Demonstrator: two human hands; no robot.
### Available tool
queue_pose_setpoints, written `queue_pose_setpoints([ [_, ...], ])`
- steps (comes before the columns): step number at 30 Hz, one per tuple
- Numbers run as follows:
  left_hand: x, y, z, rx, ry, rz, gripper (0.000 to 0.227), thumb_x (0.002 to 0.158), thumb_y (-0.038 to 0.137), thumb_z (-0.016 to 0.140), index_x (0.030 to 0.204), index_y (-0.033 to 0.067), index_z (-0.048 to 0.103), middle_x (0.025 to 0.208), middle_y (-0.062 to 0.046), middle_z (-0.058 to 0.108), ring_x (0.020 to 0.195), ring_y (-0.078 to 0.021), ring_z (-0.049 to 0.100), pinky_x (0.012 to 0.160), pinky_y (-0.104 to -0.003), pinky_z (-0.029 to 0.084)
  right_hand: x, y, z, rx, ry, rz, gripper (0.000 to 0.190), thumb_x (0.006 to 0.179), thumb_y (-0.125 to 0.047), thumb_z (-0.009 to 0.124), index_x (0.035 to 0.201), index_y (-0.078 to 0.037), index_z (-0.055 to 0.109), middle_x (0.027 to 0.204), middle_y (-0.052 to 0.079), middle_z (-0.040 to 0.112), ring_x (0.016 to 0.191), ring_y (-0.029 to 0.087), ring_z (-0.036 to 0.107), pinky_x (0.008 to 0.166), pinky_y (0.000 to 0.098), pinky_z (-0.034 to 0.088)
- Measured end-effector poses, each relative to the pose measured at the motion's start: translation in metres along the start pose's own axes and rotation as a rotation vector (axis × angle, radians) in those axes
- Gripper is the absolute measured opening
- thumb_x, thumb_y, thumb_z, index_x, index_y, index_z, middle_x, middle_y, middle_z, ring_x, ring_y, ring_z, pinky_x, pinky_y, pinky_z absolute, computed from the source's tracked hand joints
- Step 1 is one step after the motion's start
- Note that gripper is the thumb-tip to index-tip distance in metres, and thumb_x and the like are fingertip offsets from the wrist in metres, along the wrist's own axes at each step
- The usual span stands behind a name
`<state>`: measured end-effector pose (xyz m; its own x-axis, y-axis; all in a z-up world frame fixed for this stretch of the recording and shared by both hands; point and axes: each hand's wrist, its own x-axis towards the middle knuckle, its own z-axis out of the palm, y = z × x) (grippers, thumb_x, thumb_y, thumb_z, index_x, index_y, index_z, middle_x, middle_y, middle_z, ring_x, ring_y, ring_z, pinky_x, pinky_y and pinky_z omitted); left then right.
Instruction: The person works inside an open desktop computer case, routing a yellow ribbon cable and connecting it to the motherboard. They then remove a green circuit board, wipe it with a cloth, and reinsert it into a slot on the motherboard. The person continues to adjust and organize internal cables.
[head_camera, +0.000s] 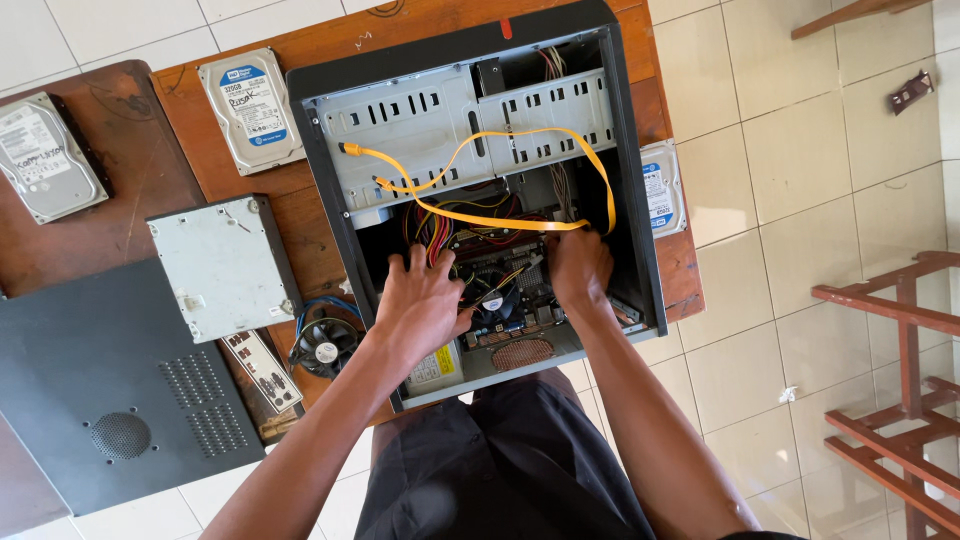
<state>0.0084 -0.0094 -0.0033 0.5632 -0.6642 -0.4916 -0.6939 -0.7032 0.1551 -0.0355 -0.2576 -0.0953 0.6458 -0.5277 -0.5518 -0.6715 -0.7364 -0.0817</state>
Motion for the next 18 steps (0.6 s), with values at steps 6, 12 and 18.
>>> queue_pose_setpoints([
  [6, -0.003, 0.0, 0.005, 0.003, 0.039, 0.009, 0.044, 0.082, 0.057, 0.068, 0.102, 0.0202, 0.082, 0.126, -0.009, 0.06, 0.112, -0.0395, 0.054, 0.09, -0.059, 0.045, -0.029, -0.008, -0.036, 0.008, 0.022, -0.121, 0.029, 0.105, -0.031, 0.06, 0.113, -0.013, 0.082, 0.1, 0.025, 0.078, 0.1, 0.052, 0.073, 0.087, 0.0618, 0.059],
  [12, 0.0, -0.003, 0.004, -0.02, 0.025, 0.031, 0.039, 0.08, 0.05, 0.069, 0.098, 0.0192, 0.083, 0.124, -0.008, 0.06, 0.112, -0.039, 0.053, 0.088, -0.058, 0.046, 0.023, 0.048, 0.007, -0.35, 0.002, -0.546, 0.033, 0.106, -0.038, 0.052, 0.111, -0.019, 0.077, 0.09, 0.017, 0.079, 0.088, 0.046, 0.077, 0.078, 0.0578, 0.061],
  [18, -0.002, -0.002, 0.006, 0.003, 0.081, 0.027, 0.042, 0.078, 0.051, 0.067, 0.098, 0.0182, 0.083, 0.121, -0.009, 0.059, 0.111, -0.0404, 0.053, 0.086, -0.056, 0.046, 0.004, 0.019, -0.05, -0.404, 0.203, -1.048, 0.025, 0.098, -0.01, 0.06, 0.116, -0.014, 0.075, 0.104, 0.012, 0.078, 0.072, 0.035, 0.077, 0.057, 0.0477, 0.061],
])
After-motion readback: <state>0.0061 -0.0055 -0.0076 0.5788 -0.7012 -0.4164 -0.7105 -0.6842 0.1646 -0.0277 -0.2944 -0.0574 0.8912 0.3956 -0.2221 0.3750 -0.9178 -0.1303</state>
